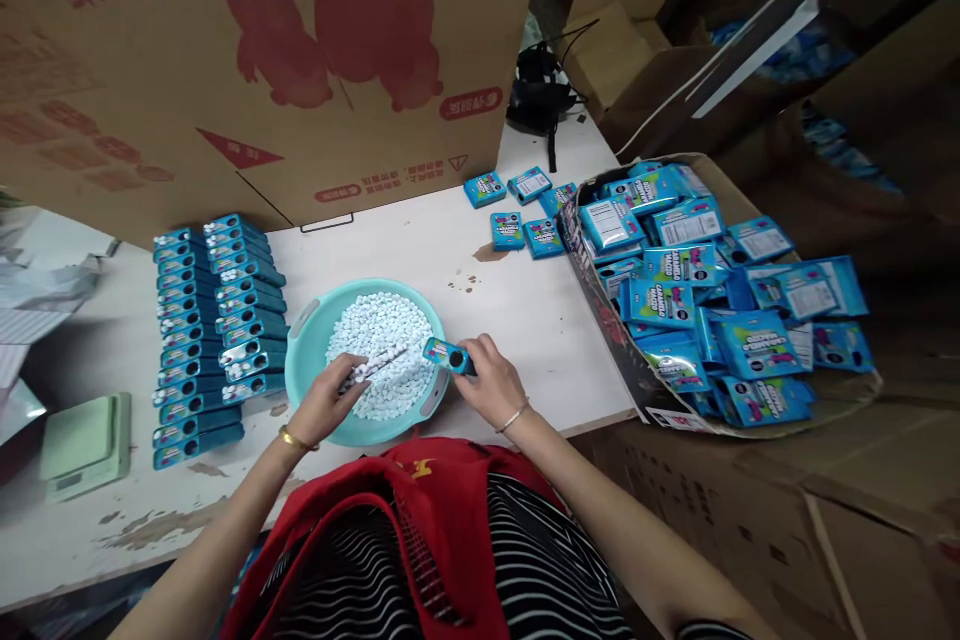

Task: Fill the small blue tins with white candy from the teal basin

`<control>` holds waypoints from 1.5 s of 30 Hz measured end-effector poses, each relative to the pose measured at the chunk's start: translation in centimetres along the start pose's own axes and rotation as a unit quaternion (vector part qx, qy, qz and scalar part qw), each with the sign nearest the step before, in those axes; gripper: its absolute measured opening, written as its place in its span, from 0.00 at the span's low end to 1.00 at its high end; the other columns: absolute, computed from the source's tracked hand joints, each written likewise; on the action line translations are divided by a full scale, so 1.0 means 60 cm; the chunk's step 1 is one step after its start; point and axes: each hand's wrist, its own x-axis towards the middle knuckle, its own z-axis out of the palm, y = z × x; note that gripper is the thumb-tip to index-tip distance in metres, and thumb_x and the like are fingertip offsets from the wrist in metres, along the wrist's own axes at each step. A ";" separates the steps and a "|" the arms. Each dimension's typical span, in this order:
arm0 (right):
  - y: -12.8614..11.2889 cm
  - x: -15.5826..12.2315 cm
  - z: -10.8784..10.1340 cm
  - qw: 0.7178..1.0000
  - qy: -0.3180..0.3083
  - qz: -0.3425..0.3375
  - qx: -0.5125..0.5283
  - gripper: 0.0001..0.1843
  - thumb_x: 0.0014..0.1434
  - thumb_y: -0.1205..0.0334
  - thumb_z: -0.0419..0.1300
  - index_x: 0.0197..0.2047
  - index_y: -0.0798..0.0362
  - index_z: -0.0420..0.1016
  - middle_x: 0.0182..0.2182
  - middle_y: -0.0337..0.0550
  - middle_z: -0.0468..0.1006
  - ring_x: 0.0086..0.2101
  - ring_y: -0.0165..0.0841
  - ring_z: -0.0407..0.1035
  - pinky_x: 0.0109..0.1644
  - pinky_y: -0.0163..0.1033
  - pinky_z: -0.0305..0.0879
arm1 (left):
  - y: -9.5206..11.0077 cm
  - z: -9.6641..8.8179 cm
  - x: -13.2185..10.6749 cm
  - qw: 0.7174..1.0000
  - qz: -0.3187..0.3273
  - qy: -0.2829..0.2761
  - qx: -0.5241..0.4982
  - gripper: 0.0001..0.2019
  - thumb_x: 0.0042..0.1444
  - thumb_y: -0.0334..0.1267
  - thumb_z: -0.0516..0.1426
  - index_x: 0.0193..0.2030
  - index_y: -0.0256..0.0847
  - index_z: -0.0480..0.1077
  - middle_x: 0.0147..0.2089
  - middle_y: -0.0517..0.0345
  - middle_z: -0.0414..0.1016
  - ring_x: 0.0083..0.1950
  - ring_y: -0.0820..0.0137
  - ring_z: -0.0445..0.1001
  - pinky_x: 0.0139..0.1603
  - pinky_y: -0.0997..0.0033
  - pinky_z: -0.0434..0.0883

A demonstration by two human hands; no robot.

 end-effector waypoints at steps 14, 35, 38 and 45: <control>-0.042 0.060 0.058 0.980 -0.041 -0.167 -0.098 0.20 0.54 0.73 0.54 0.50 0.52 0.67 0.40 0.47 0.67 0.41 0.39 0.64 0.44 0.42 0.67 | 0.141 -0.100 0.040 0.947 0.009 -0.149 0.286 0.10 0.60 0.31 0.50 0.48 0.38 0.66 0.44 0.50 0.70 0.42 0.64 0.72 0.39 0.65 0.70; 0.007 0.068 0.058 0.991 0.029 -0.114 0.065 0.23 0.56 0.72 0.53 0.54 0.49 0.65 0.45 0.48 0.68 0.47 0.39 0.67 0.53 0.48 0.68 | -0.081 -0.004 0.024 0.925 -0.172 -0.243 0.237 0.10 0.56 0.27 0.48 0.38 0.37 0.69 0.40 0.47 0.73 0.42 0.63 0.74 0.43 0.66 0.67; 0.012 0.066 0.046 0.992 0.052 -0.092 0.073 0.20 0.57 0.69 0.55 0.53 0.49 0.66 0.45 0.48 0.69 0.46 0.39 0.67 0.52 0.48 0.68 | -0.097 0.022 0.031 0.931 -0.177 -0.233 0.220 0.10 0.58 0.32 0.50 0.46 0.40 0.67 0.42 0.49 0.74 0.43 0.64 0.74 0.43 0.67 0.67; 0.022 0.066 0.032 0.990 0.085 -0.076 0.085 0.15 0.59 0.62 0.57 0.50 0.50 0.67 0.42 0.46 0.71 0.43 0.38 0.68 0.48 0.44 0.68 | -0.124 0.002 0.031 0.929 -0.212 -0.181 0.245 0.13 0.61 0.30 0.43 0.45 0.40 0.67 0.41 0.49 0.72 0.41 0.63 0.72 0.40 0.66 0.65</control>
